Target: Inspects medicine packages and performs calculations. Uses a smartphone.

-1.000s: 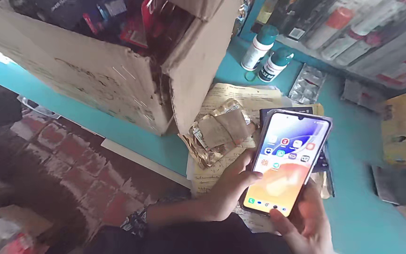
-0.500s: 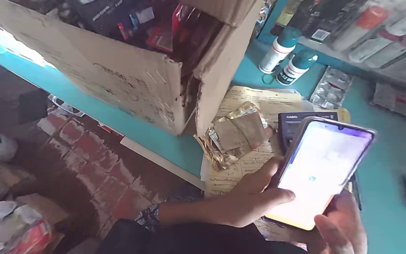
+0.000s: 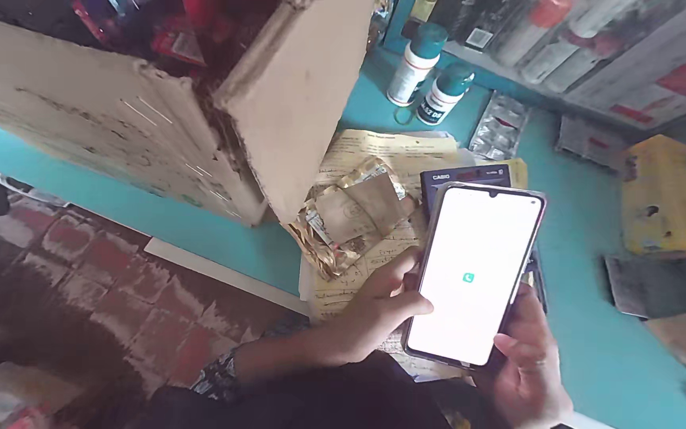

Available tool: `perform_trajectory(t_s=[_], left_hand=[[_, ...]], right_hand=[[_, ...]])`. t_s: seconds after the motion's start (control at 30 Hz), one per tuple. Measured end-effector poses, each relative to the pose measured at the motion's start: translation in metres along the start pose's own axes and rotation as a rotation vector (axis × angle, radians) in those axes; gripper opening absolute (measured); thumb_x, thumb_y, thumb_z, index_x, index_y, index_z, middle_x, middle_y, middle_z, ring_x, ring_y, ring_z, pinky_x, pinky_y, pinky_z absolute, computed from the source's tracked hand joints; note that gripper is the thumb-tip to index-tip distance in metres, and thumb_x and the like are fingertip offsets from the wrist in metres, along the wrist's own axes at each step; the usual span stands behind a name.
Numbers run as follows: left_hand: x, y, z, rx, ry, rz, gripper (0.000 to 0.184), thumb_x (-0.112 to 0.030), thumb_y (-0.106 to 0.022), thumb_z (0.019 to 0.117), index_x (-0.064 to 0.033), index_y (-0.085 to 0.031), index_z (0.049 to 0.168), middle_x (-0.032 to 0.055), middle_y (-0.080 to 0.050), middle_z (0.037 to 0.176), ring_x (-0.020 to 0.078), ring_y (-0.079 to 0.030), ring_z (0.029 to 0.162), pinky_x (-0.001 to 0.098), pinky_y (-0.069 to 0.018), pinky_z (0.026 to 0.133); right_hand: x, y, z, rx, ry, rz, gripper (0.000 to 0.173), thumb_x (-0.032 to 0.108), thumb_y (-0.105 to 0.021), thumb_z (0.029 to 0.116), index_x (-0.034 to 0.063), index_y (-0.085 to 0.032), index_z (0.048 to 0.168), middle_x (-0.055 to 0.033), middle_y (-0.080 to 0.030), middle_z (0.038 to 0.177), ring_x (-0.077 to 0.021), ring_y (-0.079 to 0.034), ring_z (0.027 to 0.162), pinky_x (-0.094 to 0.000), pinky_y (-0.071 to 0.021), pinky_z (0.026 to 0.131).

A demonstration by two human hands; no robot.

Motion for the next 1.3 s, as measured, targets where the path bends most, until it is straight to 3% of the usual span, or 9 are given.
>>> perform_trajectory(t_s=[0.33, 0.73, 0.93, 1.0, 1.13, 1.23, 1.3], left_hand=[[-0.0014, 0.0003, -0.0013, -0.011, -0.020, 0.016, 0.042, 0.003, -0.041, 0.0915, 0.0007, -0.046, 0.133, -0.0027, -0.062, 0.107, -0.0006, -0.064, 0.096, 0.0221, -0.0556, 0.086], [0.0000, 0.0000, -0.0024, 0.010, -0.021, -0.007, 0.043, 0.003, -0.040, 0.0920, 0.0011, -0.044, 0.134, -0.0006, -0.063, 0.108, 0.0020, -0.066, 0.097, 0.0241, -0.0569, 0.087], [-0.0015, -0.0004, -0.0020, 0.017, -0.055, 0.032, 0.037, 0.004, -0.042, 0.0910, 0.0033, -0.051, 0.127, -0.0021, -0.064, 0.105, -0.0002, -0.064, 0.098, 0.0226, -0.0552, 0.088], [-0.0012, -0.0015, -0.0017, 0.033, -0.068, 0.056, 0.039, 0.004, -0.043, 0.0895, 0.0051, -0.051, 0.128, 0.0001, -0.063, 0.108, 0.0006, -0.063, 0.101, 0.0236, -0.0544, 0.090], [-0.0025, -0.0024, -0.0020, 0.036, -0.091, 0.097, 0.040, 0.004, -0.044, 0.0897, 0.0070, -0.049, 0.129, 0.0005, -0.063, 0.107, 0.0000, -0.063, 0.100, 0.0231, -0.0539, 0.091], [-0.0033, -0.0019, -0.0026, 0.025, -0.110, 0.071, 0.036, 0.002, -0.044, 0.0948, 0.0071, -0.049, 0.130, 0.0019, -0.064, 0.110, 0.0020, -0.064, 0.103, 0.0253, -0.0545, 0.094], [-0.0040, -0.0015, -0.0026, -0.009, -0.128, 0.064, 0.028, 0.001, -0.045, 0.0982, 0.0049, -0.052, 0.125, 0.0003, -0.065, 0.107, 0.0020, -0.065, 0.101, 0.0262, -0.0558, 0.092]], right_hand=[[-0.0022, -0.0007, -0.0014, 0.023, -0.004, 0.030, 0.044, 0.026, -0.054, 0.0932, 0.0172, -0.049, 0.136, 0.0207, -0.068, 0.119, 0.0031, -0.064, 0.112, -0.0180, -0.0537, 0.096], [-0.0036, -0.0010, -0.0019, 0.074, -0.007, 0.076, 0.051, 0.026, -0.058, 0.0925, 0.0181, -0.046, 0.141, 0.0195, -0.066, 0.125, 0.0008, -0.064, 0.115, -0.0199, -0.0541, 0.098], [-0.0009, -0.0023, 0.0000, 0.024, 0.001, 0.032, 0.042, 0.032, -0.055, 0.0979, 0.0162, -0.048, 0.136, 0.0200, -0.067, 0.120, 0.0025, -0.065, 0.111, -0.0182, -0.0544, 0.096], [0.0010, -0.0023, 0.0006, -0.032, -0.005, -0.013, 0.034, 0.030, -0.053, 0.0992, 0.0166, -0.050, 0.131, 0.0211, -0.068, 0.115, 0.0040, -0.066, 0.107, -0.0164, -0.0551, 0.093], [0.0036, -0.0041, 0.0012, -0.079, -0.016, -0.080, 0.027, 0.011, -0.047, 0.0977, 0.0128, -0.047, 0.125, 0.0217, -0.067, 0.110, 0.0068, -0.066, 0.101, -0.0136, -0.0563, 0.088], [0.0036, -0.0048, 0.0008, -0.062, -0.010, -0.066, 0.032, 0.025, -0.051, 0.0998, 0.0146, -0.047, 0.129, 0.0225, -0.067, 0.113, 0.0059, -0.065, 0.105, -0.0147, -0.0554, 0.091], [0.0037, -0.0057, 0.0004, -0.044, 0.011, -0.070, 0.037, 0.032, -0.054, 0.0994, 0.0151, -0.046, 0.132, 0.0228, -0.067, 0.115, 0.0057, -0.065, 0.107, -0.0153, -0.0552, 0.093]])
Point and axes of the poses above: each hand's wrist, its own z-axis towards the middle knuckle, its own y-axis out of the back of the hand, x = y × z, the point moved 7 cm from there along z, towards the middle knuckle
